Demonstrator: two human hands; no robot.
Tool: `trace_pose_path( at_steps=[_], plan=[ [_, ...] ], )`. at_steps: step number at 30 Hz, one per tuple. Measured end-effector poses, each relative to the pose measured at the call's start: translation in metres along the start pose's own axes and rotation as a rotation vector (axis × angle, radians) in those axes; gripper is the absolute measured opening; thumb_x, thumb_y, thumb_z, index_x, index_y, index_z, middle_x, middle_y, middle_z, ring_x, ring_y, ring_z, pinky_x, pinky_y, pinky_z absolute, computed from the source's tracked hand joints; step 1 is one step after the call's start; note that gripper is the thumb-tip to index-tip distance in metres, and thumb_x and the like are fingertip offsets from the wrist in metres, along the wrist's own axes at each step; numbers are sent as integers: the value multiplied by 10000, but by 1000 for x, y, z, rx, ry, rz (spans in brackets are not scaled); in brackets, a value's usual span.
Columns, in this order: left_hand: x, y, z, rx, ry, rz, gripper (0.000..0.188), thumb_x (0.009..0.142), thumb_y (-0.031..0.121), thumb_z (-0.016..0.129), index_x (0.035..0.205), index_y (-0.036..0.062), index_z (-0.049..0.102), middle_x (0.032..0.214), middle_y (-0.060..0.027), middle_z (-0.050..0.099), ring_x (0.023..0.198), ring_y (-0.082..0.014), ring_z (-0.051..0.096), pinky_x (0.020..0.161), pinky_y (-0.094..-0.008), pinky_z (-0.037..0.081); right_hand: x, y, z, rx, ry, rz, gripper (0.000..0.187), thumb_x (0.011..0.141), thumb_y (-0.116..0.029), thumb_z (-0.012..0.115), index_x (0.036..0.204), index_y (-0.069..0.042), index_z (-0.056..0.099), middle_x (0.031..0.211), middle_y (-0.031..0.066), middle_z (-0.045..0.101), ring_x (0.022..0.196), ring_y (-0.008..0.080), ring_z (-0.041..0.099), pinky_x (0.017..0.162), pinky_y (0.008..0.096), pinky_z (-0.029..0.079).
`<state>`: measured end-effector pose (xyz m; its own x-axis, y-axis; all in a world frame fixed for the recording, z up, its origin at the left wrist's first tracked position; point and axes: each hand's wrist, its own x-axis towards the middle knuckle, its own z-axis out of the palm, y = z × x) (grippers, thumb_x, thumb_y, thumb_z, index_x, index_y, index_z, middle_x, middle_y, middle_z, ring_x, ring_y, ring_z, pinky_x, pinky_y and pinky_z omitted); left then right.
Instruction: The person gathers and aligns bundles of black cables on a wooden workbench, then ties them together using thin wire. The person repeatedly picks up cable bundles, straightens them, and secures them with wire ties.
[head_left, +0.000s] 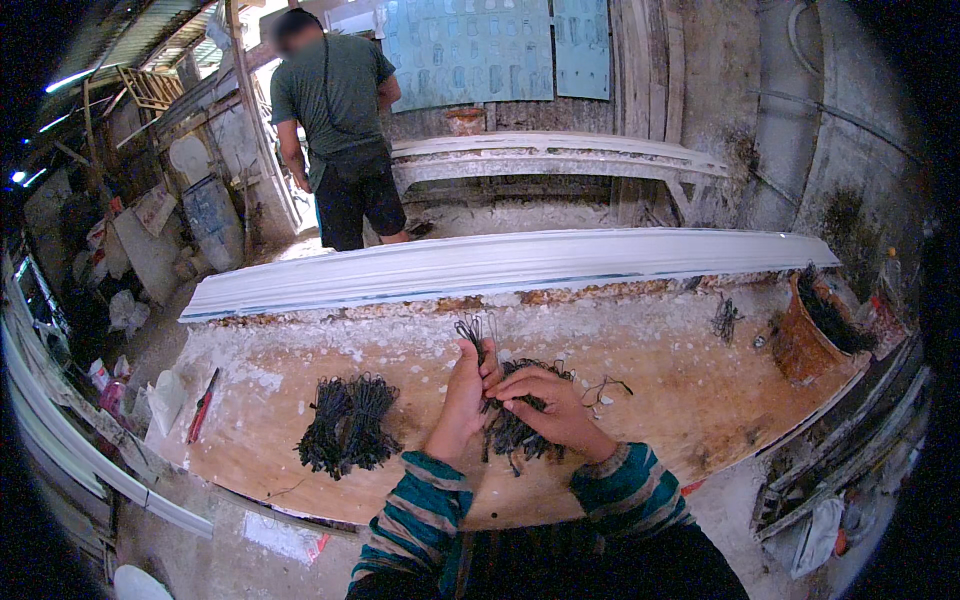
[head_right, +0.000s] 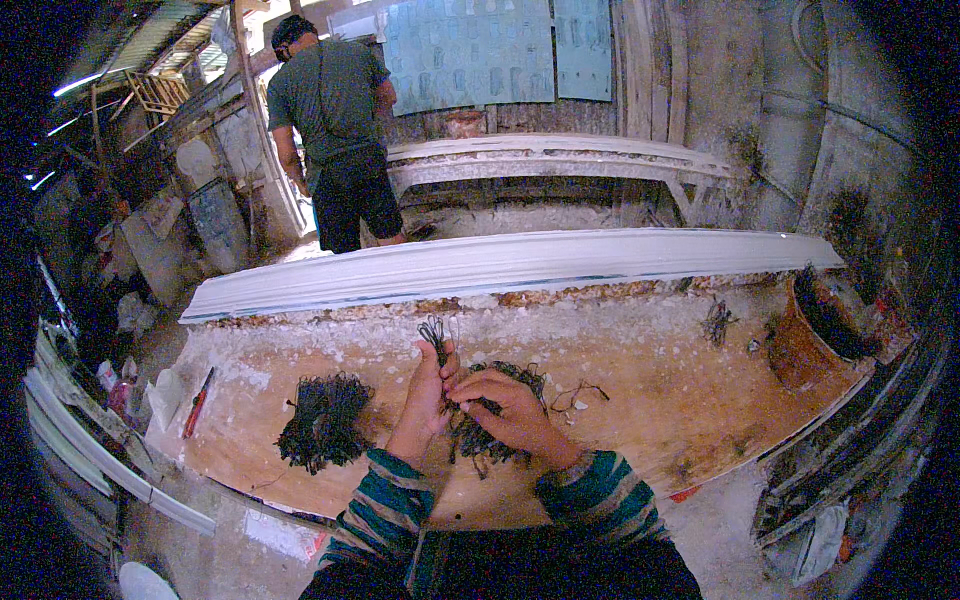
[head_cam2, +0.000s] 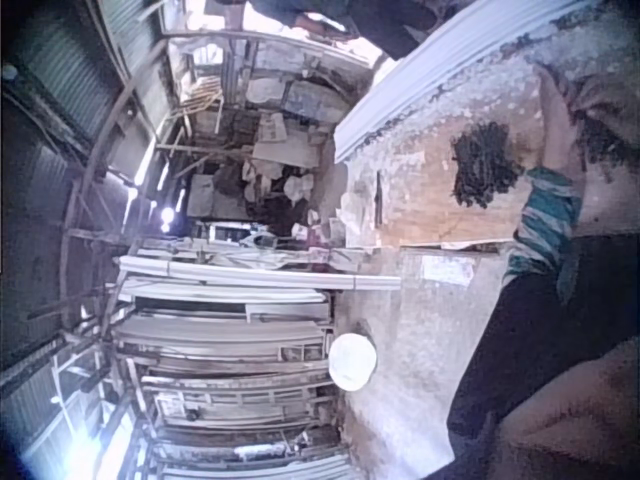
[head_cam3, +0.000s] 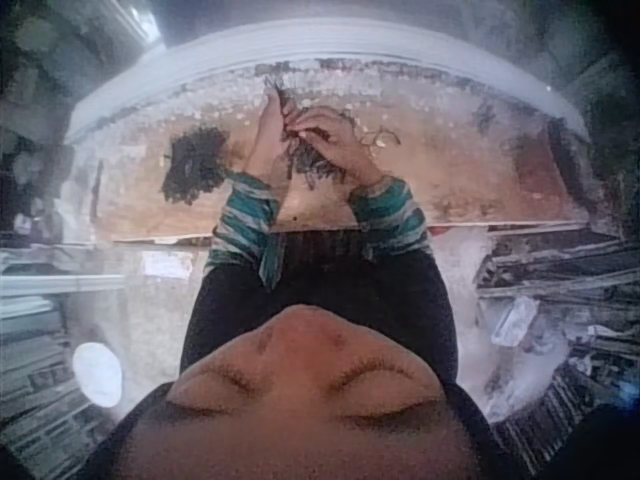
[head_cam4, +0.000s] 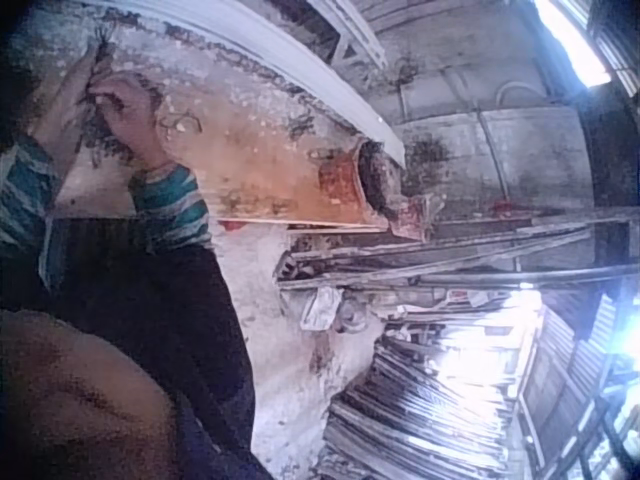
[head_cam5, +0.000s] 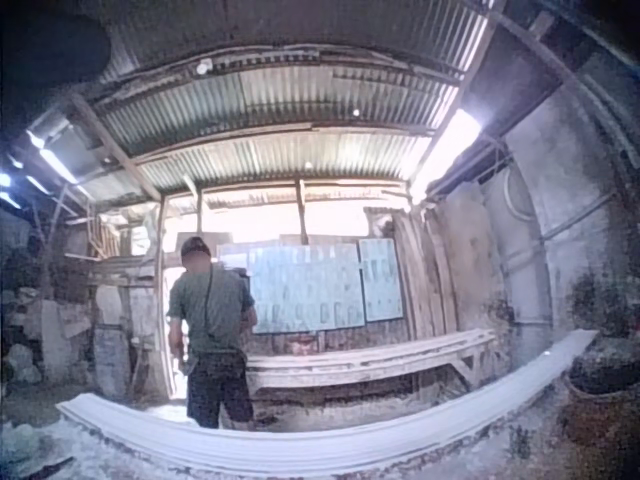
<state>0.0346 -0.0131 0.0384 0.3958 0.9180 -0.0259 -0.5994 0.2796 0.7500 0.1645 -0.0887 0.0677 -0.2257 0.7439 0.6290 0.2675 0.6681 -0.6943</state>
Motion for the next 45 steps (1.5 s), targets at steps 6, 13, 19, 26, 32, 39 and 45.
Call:
trace_pose_path(
  at_steps=[6, 13, 19, 26, 32, 39, 45],
  plan=[
    [-5, -4, 8, 54, 74, 59, 488, 872, 493, 459, 1096, 61, 492, 615, 58, 322, 512, -46, 299, 436, -182, 269, -5, 15, 5, 32, -6, -22, 109, 781, 13, 595, 872, -28, 639, 954, 89, 608, 932, 218, 577, 823, 311, 453],
    [-8, -3, 6, 107, -47, -22, 467, 878, 437, 503, 1153, 60, 484, 622, 55, 372, 502, -42, 332, 386, -200, 272, -5, 10, 4, 72, 6, -6, 76, 774, 21, 607, 835, -13, 638, 924, 83, 613, 901, 199, 584, 804, 303, 458],
    [5, -9, -8, -48, -43, -82, 303, 908, 389, 473, 931, 87, 485, 650, 34, 394, 531, -67, 368, 421, -200, 310, -5, 14, 5, 66, -83, -9, 98, 766, -5, 631, 862, -20, 644, 900, 83, 620, 889, 198, 593, 797, 297, 464],
    [7, -7, -13, -158, -93, -73, 303, 907, 412, 447, 819, 122, 436, 680, 9, 422, 592, -99, 402, 497, -224, 355, -7, 16, 6, -38, -90, 23, 138, 762, -25, 637, 900, -31, 643, 909, 91, 619, 891, 205, 602, 793, 292, 472],
    [6, -11, -13, -170, -139, -130, 314, 888, 438, 457, 820, 131, 445, 647, 8, 429, 573, -110, 411, 491, -229, 367, -8, 16, 9, -102, -39, 51, 168, 758, -22, 634, 925, -47, 645, 915, 86, 617, 896, 212, 605, 794, 297, 475],
    [9, -17, -18, -316, -151, -115, 314, 885, 442, 457, 806, 137, 449, 551, 32, 349, 543, -100, 386, 471, -226, 339, -8, 18, 10, -133, -42, -3, 165, 758, -40, 640, 923, -42, 645, 931, 95, 625, 905, 214, 602, 796, 302, 474],
    [15, -16, -24, -399, -57, -73, 368, 892, 485, 408, 791, 133, 443, 522, 38, 294, 499, -96, 339, 482, -242, 336, -4, 18, 5, -235, -65, -46, 141, 764, -74, 643, 905, -64, 654, 846, 81, 641, 814, 228, 596, 752, 332, 452]
  ],
)
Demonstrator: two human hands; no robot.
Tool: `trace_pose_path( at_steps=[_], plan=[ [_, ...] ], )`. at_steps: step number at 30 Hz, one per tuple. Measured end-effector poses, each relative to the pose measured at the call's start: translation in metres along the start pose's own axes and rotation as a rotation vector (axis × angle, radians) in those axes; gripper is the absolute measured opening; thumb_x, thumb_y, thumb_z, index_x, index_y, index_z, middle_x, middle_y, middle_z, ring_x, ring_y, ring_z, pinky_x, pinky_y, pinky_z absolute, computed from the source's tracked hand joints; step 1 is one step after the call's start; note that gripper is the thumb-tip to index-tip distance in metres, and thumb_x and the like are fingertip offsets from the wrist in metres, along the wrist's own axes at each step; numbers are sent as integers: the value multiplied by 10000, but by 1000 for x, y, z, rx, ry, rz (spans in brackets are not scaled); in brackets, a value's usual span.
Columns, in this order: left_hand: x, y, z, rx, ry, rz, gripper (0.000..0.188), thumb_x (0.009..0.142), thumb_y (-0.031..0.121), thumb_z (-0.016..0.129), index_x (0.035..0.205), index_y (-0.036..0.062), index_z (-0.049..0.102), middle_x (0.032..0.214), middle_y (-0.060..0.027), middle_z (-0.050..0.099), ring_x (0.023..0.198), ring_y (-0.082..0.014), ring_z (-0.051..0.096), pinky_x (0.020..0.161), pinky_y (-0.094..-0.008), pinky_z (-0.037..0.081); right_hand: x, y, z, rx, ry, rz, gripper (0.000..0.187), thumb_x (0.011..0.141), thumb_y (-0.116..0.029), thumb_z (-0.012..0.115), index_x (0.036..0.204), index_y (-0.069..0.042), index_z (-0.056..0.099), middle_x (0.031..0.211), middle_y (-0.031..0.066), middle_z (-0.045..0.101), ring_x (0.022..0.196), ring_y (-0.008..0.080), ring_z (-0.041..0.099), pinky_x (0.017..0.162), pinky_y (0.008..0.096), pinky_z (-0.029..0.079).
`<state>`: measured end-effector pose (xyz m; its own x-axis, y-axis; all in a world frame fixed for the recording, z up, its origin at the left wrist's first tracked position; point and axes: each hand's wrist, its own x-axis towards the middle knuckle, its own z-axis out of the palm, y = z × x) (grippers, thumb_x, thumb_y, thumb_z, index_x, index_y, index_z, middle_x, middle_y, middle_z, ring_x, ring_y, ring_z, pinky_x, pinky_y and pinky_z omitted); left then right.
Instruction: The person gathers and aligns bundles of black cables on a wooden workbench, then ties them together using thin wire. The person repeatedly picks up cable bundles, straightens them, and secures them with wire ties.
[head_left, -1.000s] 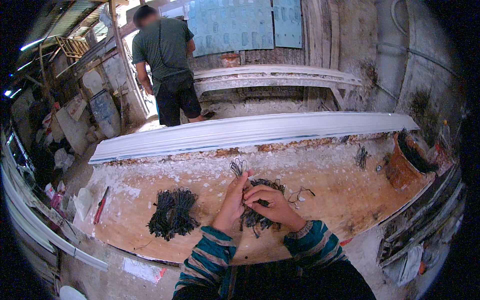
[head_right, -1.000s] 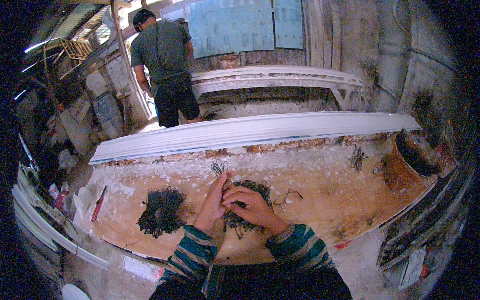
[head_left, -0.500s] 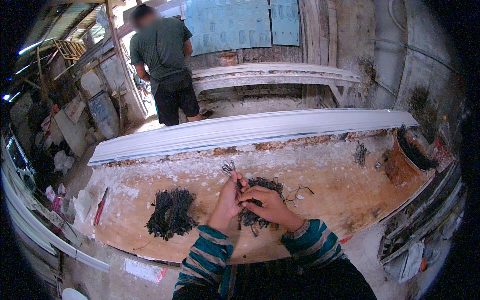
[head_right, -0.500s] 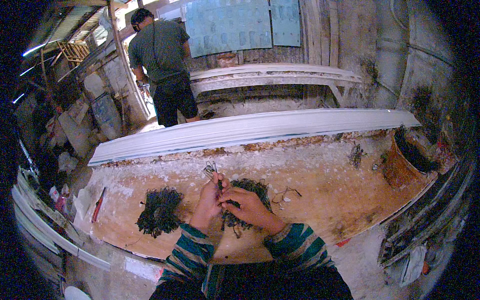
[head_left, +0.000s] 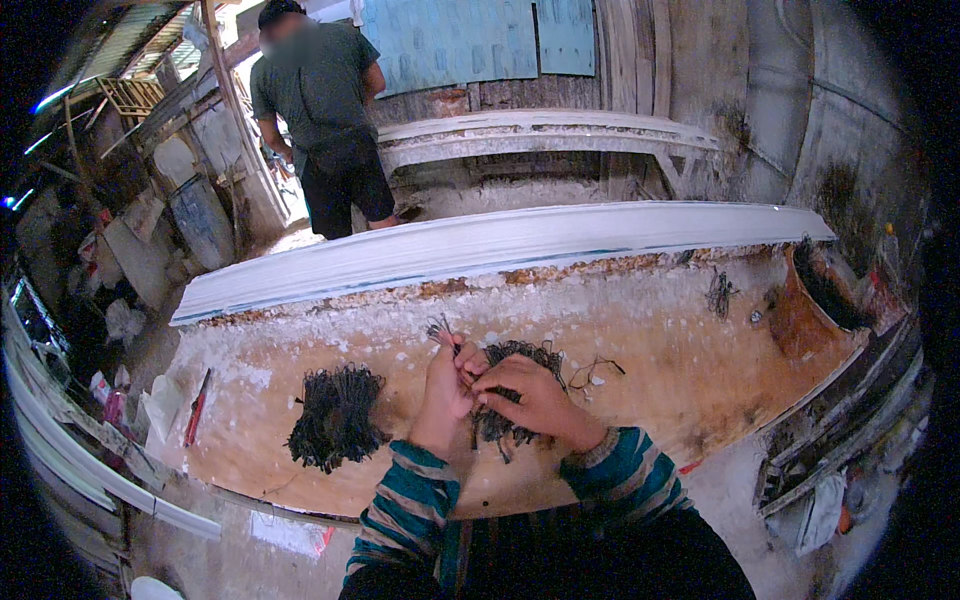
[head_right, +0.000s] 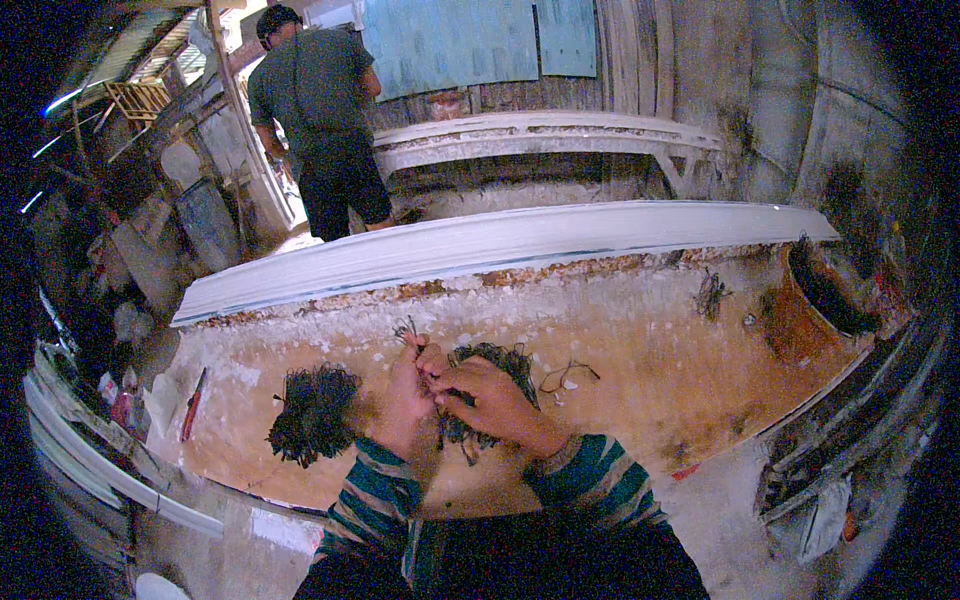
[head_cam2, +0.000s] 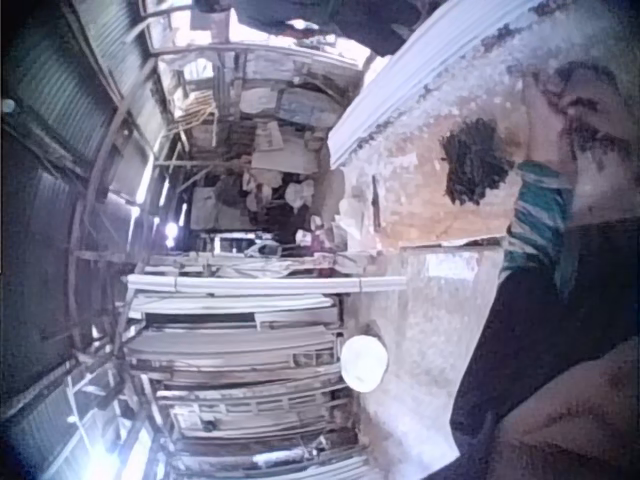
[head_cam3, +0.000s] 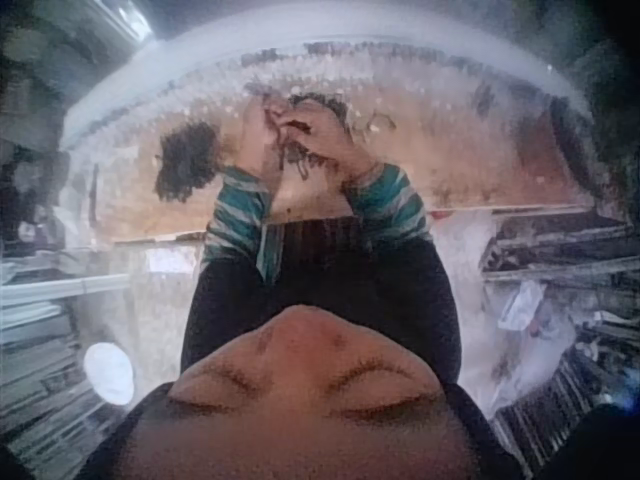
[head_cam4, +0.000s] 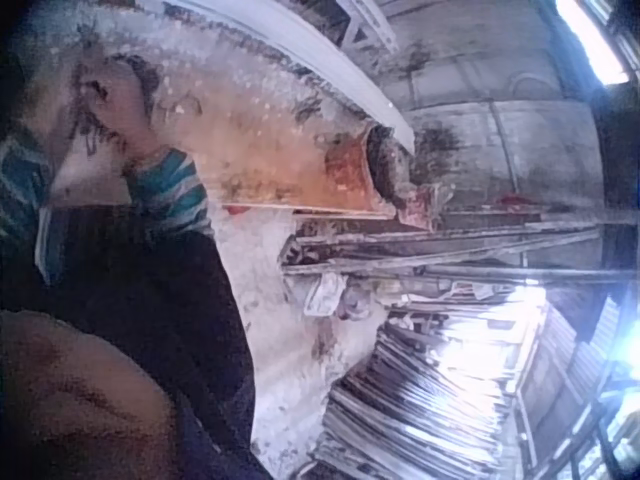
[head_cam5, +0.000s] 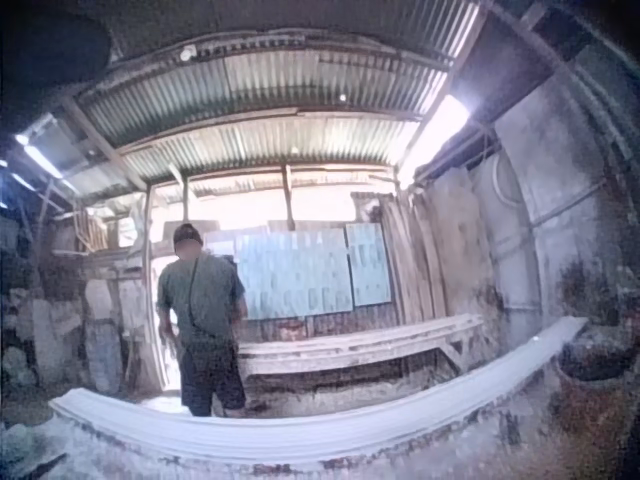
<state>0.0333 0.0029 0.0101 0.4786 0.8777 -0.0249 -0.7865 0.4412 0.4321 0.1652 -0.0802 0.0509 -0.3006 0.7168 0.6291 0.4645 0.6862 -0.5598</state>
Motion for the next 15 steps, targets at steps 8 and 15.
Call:
trace_pose_path(
  at_steps=[8, 15],
  plan=[
    [-2, 20, 8, -2, 131, 130, 372, 899, 487, 412, 801, 130, 459, 535, 43, 295, 462, -74, 316, 446, -233, 315, 2, 12, -24, -69, -49, 80, 154, 713, -68, 650, 866, -89, 658, 747, 40, 595, 780, 216, 559, 736, 337, 424],
    [3, 27, -2, 43, 129, 146, 233, 928, 339, 448, 853, 122, 487, 539, 52, 305, 457, -67, 311, 453, -233, 314, -8, 31, -32, -158, -266, 95, 266, 572, -58, 661, 829, -127, 665, 695, 47, 540, 765, 233, 534, 687, 359, 426]
  ],
)
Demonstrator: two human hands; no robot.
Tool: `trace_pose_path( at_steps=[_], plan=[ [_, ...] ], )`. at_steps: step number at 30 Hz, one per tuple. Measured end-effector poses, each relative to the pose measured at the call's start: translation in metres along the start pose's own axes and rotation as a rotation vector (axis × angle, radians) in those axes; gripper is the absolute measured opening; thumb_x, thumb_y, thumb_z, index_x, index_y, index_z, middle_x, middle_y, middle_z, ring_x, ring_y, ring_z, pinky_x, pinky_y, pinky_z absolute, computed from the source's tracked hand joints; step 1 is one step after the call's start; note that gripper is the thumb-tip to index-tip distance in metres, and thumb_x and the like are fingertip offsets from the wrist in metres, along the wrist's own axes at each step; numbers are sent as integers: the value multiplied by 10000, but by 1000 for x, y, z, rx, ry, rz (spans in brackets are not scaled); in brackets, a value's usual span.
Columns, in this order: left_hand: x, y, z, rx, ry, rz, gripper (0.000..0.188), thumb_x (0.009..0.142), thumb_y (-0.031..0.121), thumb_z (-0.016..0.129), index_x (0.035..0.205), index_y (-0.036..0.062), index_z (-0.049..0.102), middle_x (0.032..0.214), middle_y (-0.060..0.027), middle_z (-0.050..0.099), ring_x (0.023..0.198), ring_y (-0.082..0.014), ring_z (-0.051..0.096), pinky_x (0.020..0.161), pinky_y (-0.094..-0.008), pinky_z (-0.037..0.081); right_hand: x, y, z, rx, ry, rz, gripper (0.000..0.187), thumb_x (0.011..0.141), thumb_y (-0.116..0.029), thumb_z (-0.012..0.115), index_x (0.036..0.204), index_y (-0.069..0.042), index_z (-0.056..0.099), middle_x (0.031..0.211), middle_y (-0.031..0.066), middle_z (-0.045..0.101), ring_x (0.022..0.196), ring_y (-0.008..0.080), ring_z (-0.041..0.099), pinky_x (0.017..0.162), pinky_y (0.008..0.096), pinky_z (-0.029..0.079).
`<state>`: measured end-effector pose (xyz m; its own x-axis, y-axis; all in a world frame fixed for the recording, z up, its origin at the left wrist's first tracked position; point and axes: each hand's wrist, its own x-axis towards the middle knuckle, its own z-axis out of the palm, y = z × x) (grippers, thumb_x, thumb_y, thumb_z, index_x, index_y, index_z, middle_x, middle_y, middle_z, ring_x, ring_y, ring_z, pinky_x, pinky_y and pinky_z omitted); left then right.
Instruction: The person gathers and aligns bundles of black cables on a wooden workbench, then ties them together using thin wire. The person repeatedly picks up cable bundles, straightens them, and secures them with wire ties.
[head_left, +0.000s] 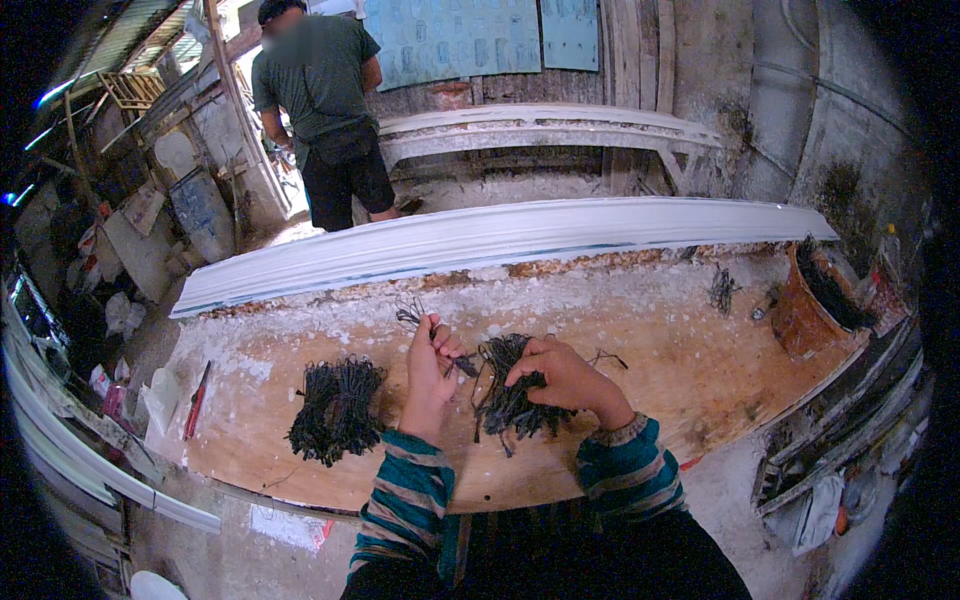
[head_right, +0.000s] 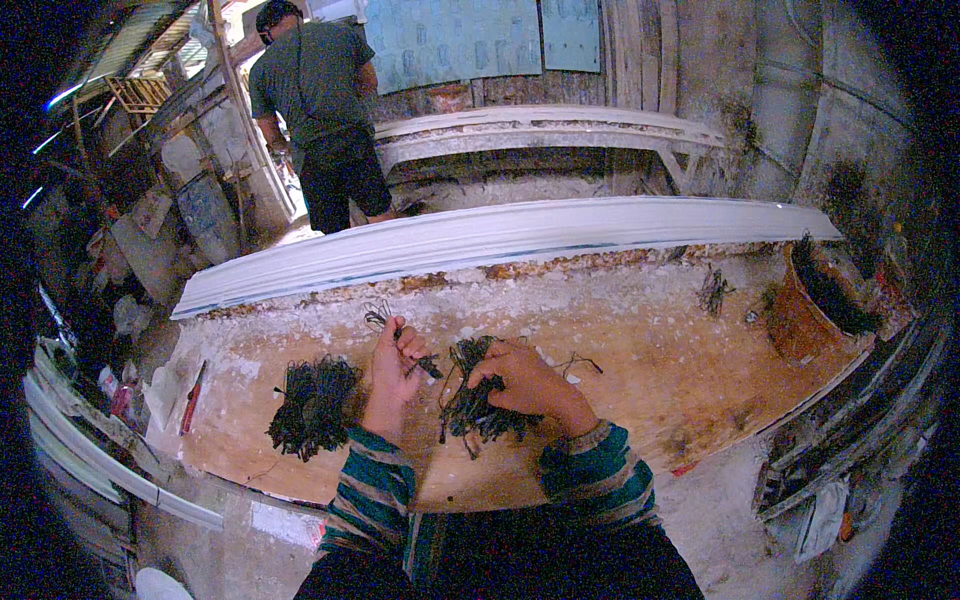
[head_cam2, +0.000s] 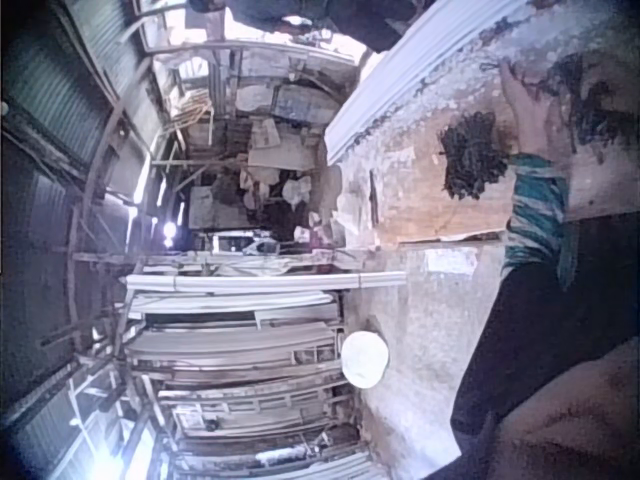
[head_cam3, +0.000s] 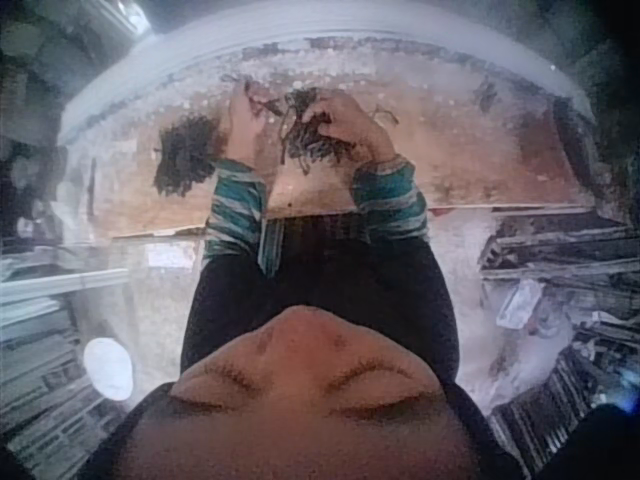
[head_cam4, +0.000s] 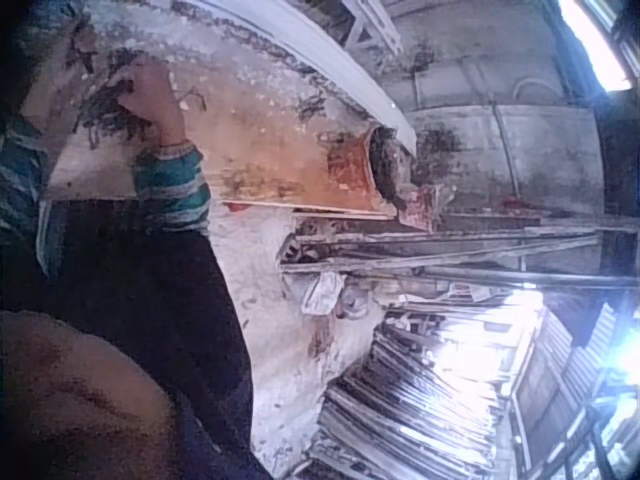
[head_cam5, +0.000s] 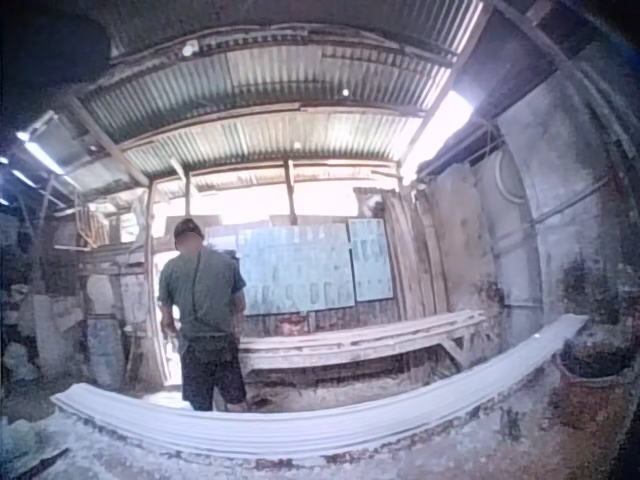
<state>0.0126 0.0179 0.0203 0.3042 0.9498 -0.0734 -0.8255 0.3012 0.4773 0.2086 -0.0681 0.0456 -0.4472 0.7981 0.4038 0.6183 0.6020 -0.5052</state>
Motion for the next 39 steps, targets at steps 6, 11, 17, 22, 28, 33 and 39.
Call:
trace_pose_path(
  at_steps=[6, 11, 17, 22, 28, 33, 39],
  plan=[
    [-5, -1, 3, 79, -81, -46, 255, 925, 362, 444, 877, 118, 496, 547, 50, 308, 459, -63, 320, 456, -229, 311, -1, 2, -3, -55, -68, 161, 109, 672, -130, 658, 780, -143, 661, 752, 69, 594, 826, 274, 565, 662, 383, 458],
    [-7, -7, 2, 196, -142, -177, 269, 928, 364, 436, 898, 105, 504, 563, 56, 316, 456, -58, 324, 436, -209, 302, 4, -10, -11, -104, 391, 34, 127, 658, -62, 671, 770, -122, 669, 736, 34, 611, 744, 222, 566, 718, 354, 400],
    [-30, -24, 29, 397, -207, -373, 281, 926, 379, 438, 917, 104, 496, 582, 61, 328, 457, -45, 317, 426, -185, 292, 6, -18, -5, -319, 661, -13, 181, 656, -56, 660, 811, -151, 669, 788, -2, 613, 830, 196, 550, 806, 373, 349],
    [-35, -31, 31, 422, -221, -416, 339, 912, 444, 428, 920, 112, 493, 600, 60, 341, 467, -46, 313, 422, -186, 285, 5, -26, 1, -347, 629, -29, 238, 660, -66, 645, 879, -157, 667, 853, -14, 616, 878, 199, 537, 835, 391, 326],
    [-42, -33, 35, 533, -287, -347, 387, 888, 488, 440, 919, 106, 500, 657, 48, 392, 556, -61, 366, 484, -194, 318, 7, -28, 7, -325, 638, 25, 300, 684, -109, 646, 982, -148, 655, 894, 5, 621, 920, 211, 528, 870, 395, 295],
    [-41, -38, 34, 657, -232, -286, 400, 882, 485, 454, 927, 93, 522, 711, 29, 447, 610, -71, 394, 521, -206, 331, 7, -30, 8, -286, 615, 36, 307, 711, -121, 640, 1017, -143, 646, 915, 17, 616, 940, 219, 517, 881, 397, 283],
    [-43, -35, 34, 668, -274, -286, 409, 882, 486, 460, 931, 88, 538, 724, 26, 470, 609, -69, 401, 533, -198, 336, 6, -32, 9, -311, 602, 48, 371, 682, -128, 655, 1052, -143, 630, 949, 22, 601, 982, 227, 497, 895, 404, 277]
  ],
)
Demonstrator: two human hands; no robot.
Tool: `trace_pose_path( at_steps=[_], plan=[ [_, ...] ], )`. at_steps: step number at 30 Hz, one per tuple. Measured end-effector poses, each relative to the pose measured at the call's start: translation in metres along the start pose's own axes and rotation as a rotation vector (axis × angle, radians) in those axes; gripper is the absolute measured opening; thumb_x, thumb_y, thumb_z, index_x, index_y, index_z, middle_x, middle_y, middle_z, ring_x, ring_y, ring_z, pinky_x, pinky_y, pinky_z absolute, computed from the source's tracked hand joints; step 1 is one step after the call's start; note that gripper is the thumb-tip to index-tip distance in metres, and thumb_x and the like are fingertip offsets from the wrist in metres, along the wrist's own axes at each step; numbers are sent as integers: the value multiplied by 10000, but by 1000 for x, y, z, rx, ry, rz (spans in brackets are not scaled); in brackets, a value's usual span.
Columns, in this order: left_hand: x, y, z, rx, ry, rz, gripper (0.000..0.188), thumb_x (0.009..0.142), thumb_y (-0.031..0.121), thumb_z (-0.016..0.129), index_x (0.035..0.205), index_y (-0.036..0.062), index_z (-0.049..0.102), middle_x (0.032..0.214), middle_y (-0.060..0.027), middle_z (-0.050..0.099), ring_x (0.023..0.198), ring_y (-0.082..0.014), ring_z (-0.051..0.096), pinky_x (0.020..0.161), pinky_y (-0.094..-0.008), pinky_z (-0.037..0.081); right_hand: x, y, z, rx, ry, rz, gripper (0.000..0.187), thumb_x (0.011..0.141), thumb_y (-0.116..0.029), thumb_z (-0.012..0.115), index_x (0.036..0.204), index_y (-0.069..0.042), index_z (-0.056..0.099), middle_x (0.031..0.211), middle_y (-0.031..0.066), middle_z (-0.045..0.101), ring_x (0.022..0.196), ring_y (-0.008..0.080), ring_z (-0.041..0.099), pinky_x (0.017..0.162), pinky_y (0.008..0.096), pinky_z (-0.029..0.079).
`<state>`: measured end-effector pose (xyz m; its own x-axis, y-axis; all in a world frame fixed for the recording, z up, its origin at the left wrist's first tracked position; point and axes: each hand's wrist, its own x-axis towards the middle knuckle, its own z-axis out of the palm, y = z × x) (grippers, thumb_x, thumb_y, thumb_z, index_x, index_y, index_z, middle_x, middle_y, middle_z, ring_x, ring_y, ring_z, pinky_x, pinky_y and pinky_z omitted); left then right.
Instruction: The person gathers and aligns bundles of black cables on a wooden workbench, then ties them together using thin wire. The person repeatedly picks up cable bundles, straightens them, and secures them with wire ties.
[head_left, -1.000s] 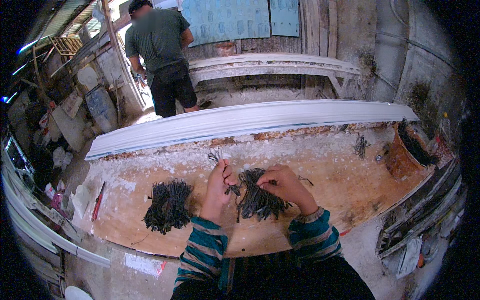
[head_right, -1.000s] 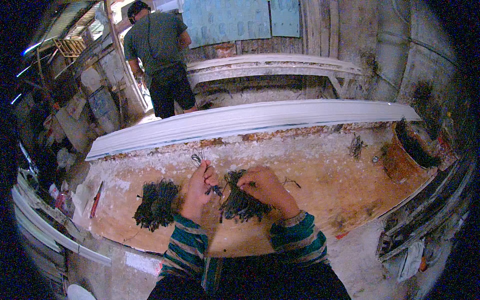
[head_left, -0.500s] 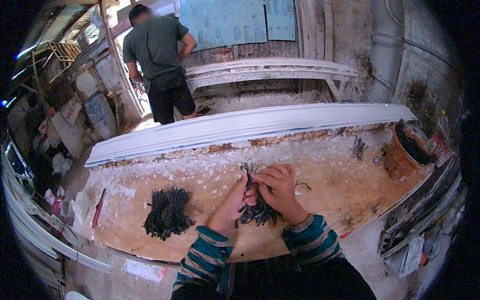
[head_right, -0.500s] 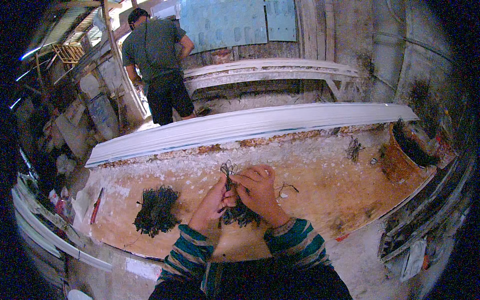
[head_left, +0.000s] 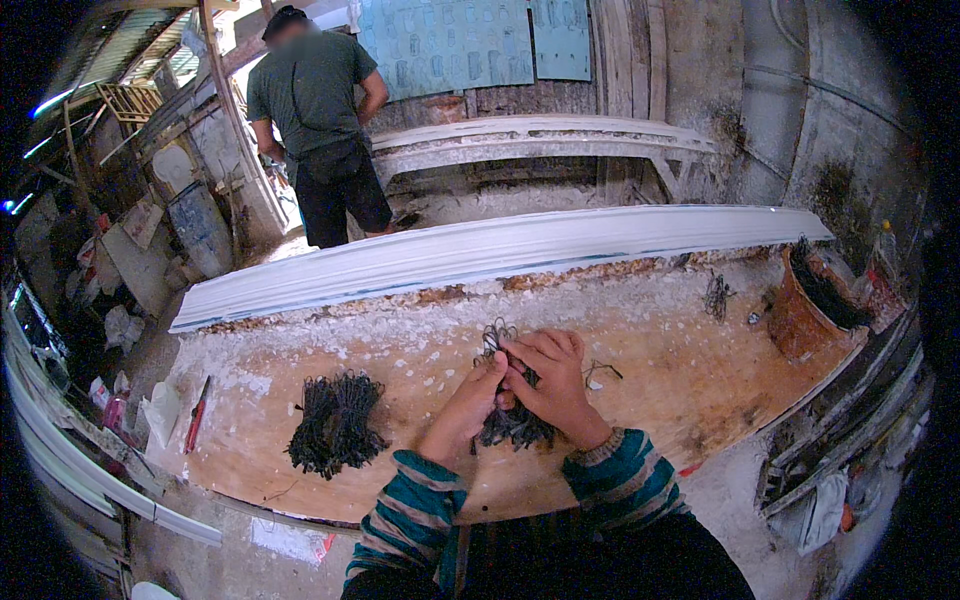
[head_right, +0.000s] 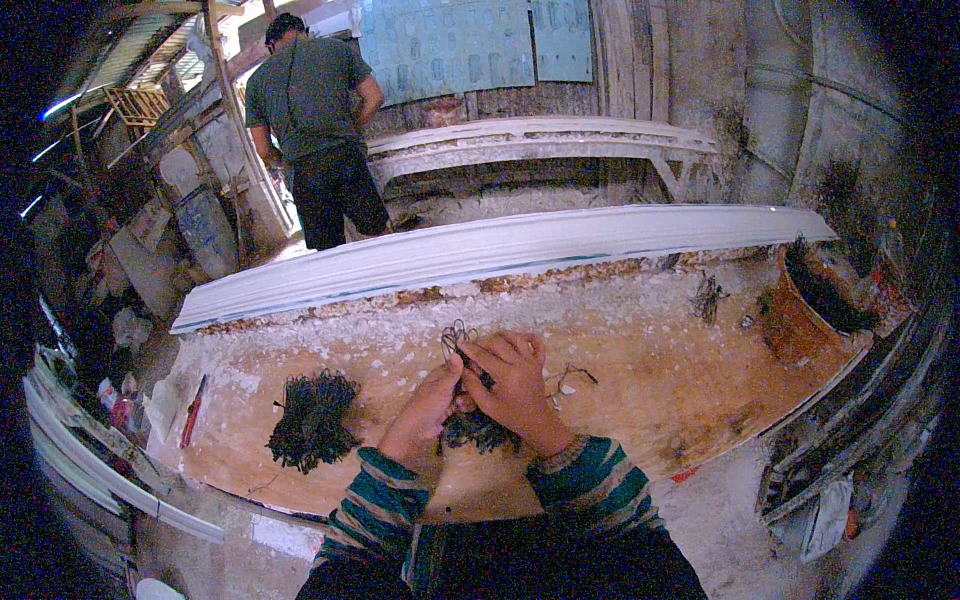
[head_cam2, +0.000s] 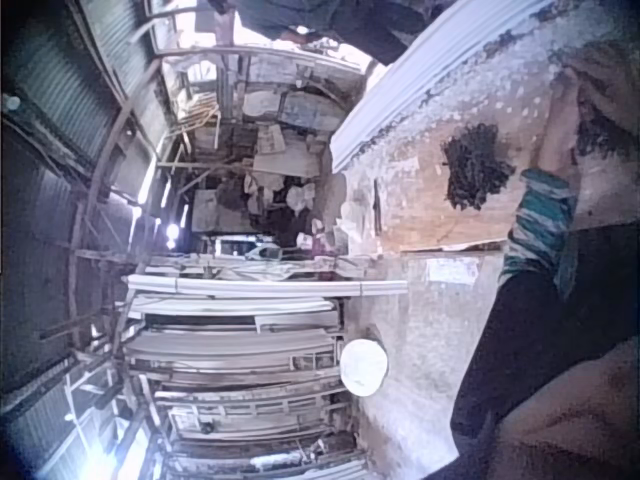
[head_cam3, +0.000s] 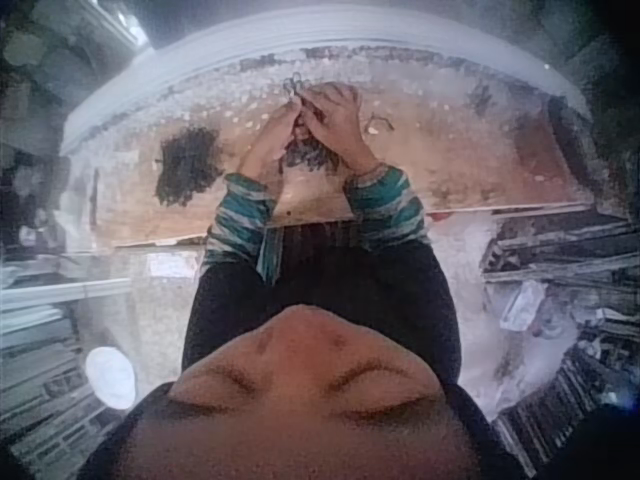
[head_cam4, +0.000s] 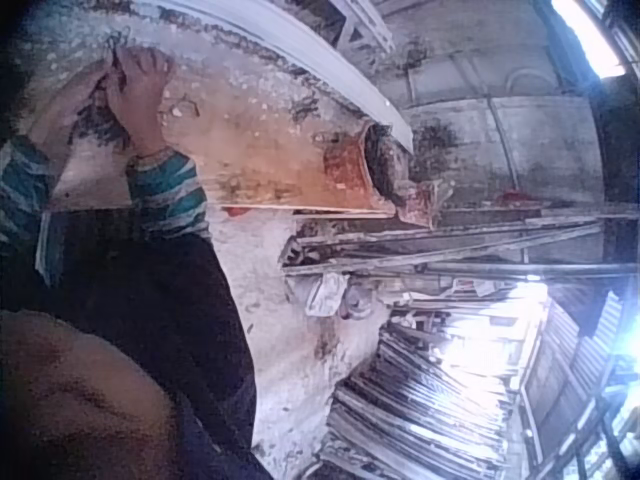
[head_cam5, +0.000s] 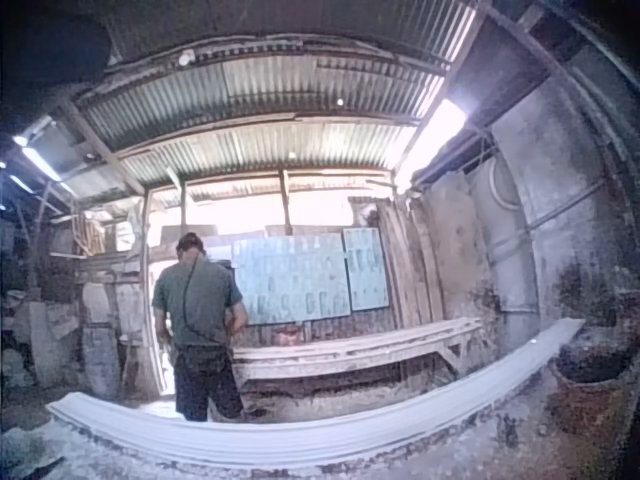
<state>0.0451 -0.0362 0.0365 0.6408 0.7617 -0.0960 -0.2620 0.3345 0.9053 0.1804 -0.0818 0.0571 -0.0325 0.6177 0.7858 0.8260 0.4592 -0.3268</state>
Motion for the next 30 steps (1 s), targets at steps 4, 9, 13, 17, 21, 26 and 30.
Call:
trace_pose_path(
  at_steps=[4, 9, 13, 17, 21, 26, 30],
  plan=[
    [1, 0, 6, 5, 49, 18, 399, 889, 473, 457, 931, 85, 539, 706, 34, 462, 597, -62, 402, 535, -195, 340, -1, 0, 2, -17, -16, 36, 396, 671, -149, 667, 1064, -142, 622, 966, 28, 591, 1001, 243, 489, 911, 419, 272],
    [10, -5, -10, -126, 155, 155, 344, 911, 425, 442, 863, 88, 498, 653, 20, 428, 577, -82, 405, 536, -217, 358, 2, 0, 5, 137, 34, 160, 366, 681, -174, 684, 1041, -143, 624, 954, 35, 591, 1005, 250, 491, 911, 421, 289],
    [17, 4, -29, -486, 262, 327, 298, 922, 377, 443, 836, 93, 460, 625, 9, 401, 552, -105, 401, 512, -238, 361, 4, 13, -2, 100, -181, 218, 277, 687, -232, 703, 934, -129, 633, 813, 48, 612, 836, 232, 568, 811, 391, 373],
    [24, 2, -63, -515, 281, 374, 271, 921, 359, 454, 869, 94, 476, 599, 39, 355, 485, -76, 337, 457, -235, 316, -3, 30, -6, 207, -566, 434, 250, 681, -324, 703, 811, -130, 614, 726, 66, 616, 715, 255, 598, 680, 396, 423],
    [20, 4, -66, -500, 319, 323, 259, 921, 358, 457, 884, 104, 488, 581, 48, 327, 456, -60, 295, 423, -225, 273, -3, 25, -9, 55, -711, 422, 265, 662, -337, 718, 753, -121, 594, 732, 65, 624, 714, 278, 605, 610, 407, 446],
    [19, 7, -58, -475, 302, 258, 242, 927, 350, 447, 883, 116, 489, 578, 52, 323, 448, -60, 288, 408, -221, 262, -16, 38, 1, 72, -625, 352, 246, 668, -285, 733, 757, -92, 608, 684, 70, 617, 632, 224, 598, 588, 339, 460],
    [16, 9, -49, -454, 241, 190, 244, 933, 344, 431, 881, 112, 487, 572, 52, 324, 442, -62, 287, 407, -217, 264, -11, 39, 1, 122, -546, 358, 201, 692, -220, 720, 784, -76, 615, 689, 73, 623, 634, 194, 598, 584, 316, 457]
  ],
)
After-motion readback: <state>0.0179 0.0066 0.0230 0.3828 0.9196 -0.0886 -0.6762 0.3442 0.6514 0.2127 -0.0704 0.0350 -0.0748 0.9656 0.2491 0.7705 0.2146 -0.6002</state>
